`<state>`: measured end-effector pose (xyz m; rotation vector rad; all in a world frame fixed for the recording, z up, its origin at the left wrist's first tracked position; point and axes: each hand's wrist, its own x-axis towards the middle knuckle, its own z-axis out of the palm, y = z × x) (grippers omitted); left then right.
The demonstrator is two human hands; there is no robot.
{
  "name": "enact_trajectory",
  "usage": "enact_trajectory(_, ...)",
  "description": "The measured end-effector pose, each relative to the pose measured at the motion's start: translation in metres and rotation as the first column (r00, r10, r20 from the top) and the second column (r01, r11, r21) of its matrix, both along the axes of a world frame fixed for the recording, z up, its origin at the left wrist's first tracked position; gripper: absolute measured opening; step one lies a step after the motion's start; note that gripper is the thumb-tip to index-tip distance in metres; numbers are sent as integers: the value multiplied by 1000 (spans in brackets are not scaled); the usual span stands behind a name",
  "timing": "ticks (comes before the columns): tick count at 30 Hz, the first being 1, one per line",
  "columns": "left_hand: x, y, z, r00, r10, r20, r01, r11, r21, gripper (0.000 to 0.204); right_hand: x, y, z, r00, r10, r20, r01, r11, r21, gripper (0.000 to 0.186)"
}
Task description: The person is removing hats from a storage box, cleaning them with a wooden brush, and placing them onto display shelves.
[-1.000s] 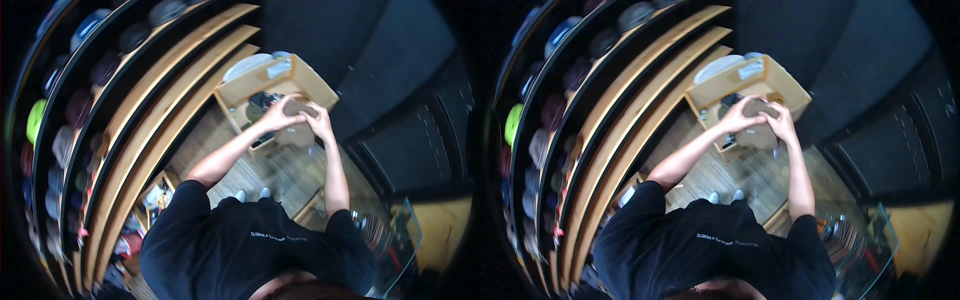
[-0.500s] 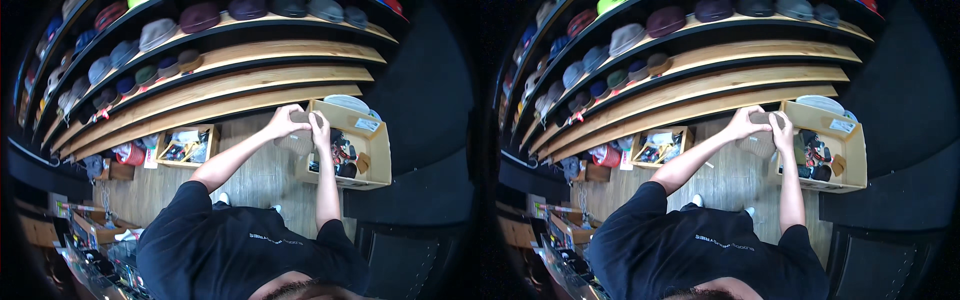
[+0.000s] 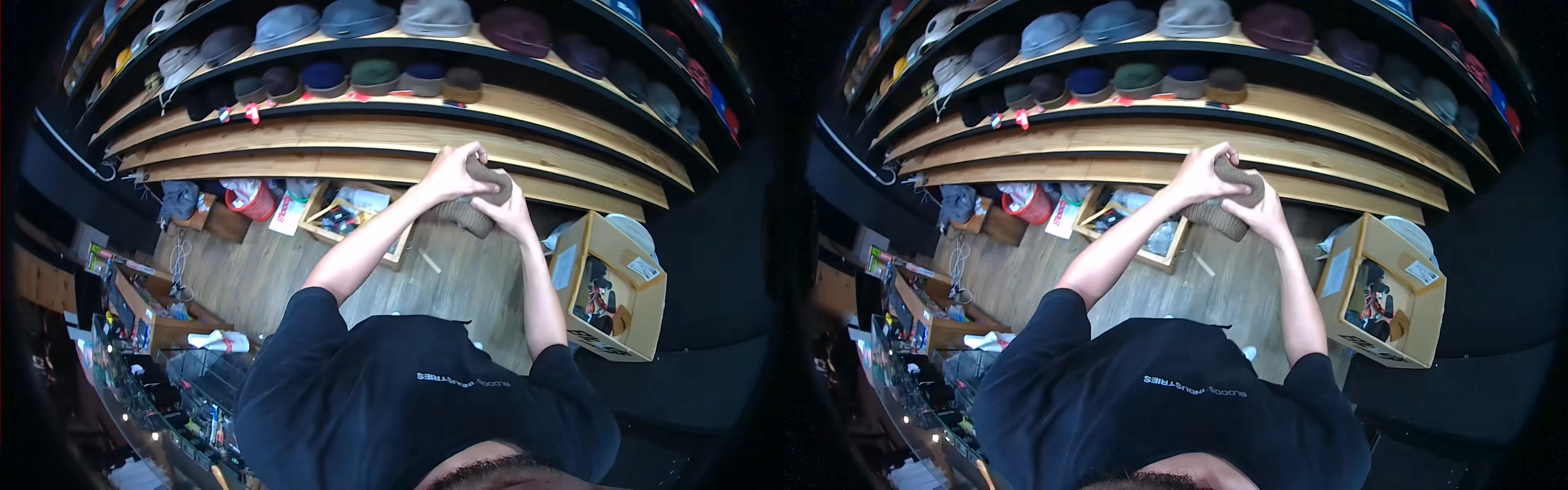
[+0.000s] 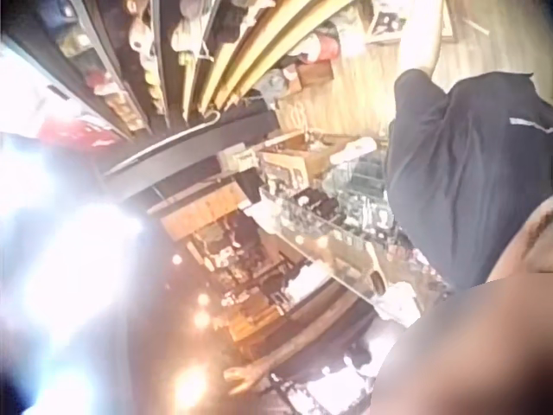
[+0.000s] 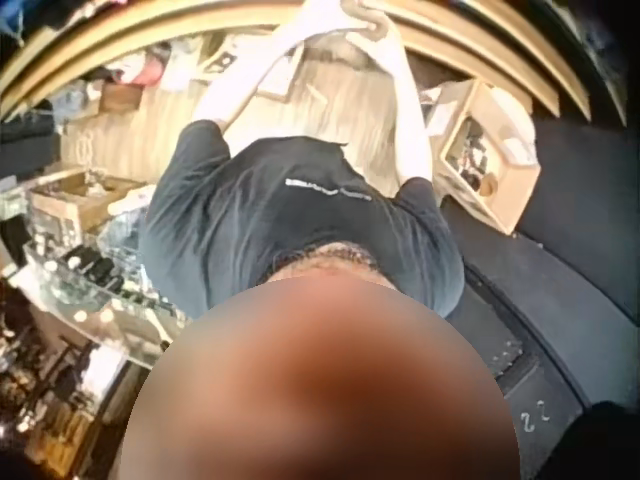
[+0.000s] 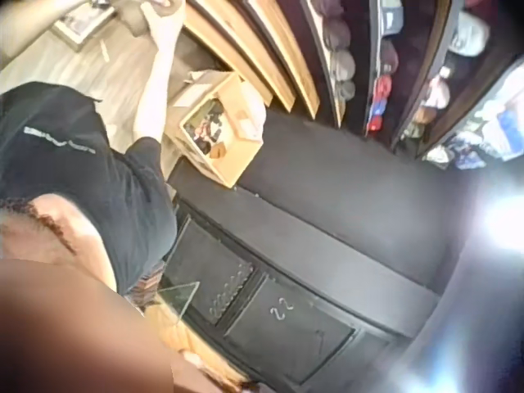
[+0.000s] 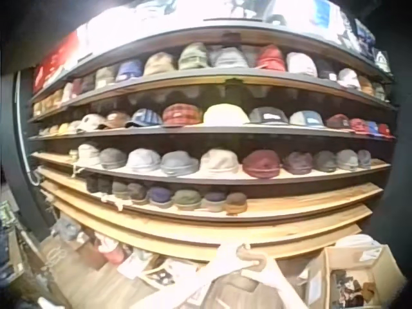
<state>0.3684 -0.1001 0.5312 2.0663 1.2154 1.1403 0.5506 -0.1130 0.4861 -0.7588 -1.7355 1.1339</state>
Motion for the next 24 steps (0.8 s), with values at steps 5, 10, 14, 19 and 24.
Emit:
enact_trajectory(5, -63, 9, 11, 990, 127, -55, -128, 992, -20, 49, -49, 31, 25, 985, 55, 165, -48, 998, -46, 72)
enact_trajectory(10, -104, 33, 23, 975, 221, 33, -216, 970, -108, 63, -67, 56, 44, 971, 227, 71, -227, 974, -4, 115)
enact_trajectory(14, -107, 32, 27, 977, 148, 154, -119, 976, -182, 56, -80, 53, 42, 959, 275, 74, -282, 952, 120, 118)
enact_trajectory(19, -98, 36, 23, 984, 142, 107, -142, 990, -8, 60, -68, 53, 36, 972, 231, -49, -228, 972, 55, 105)
enact_trajectory(24, -84, 37, 0, 835, 1, 550, 209, 924, -320, 83, -20, 49, 28, 944, 155, -290, -161, 987, 3, 105)
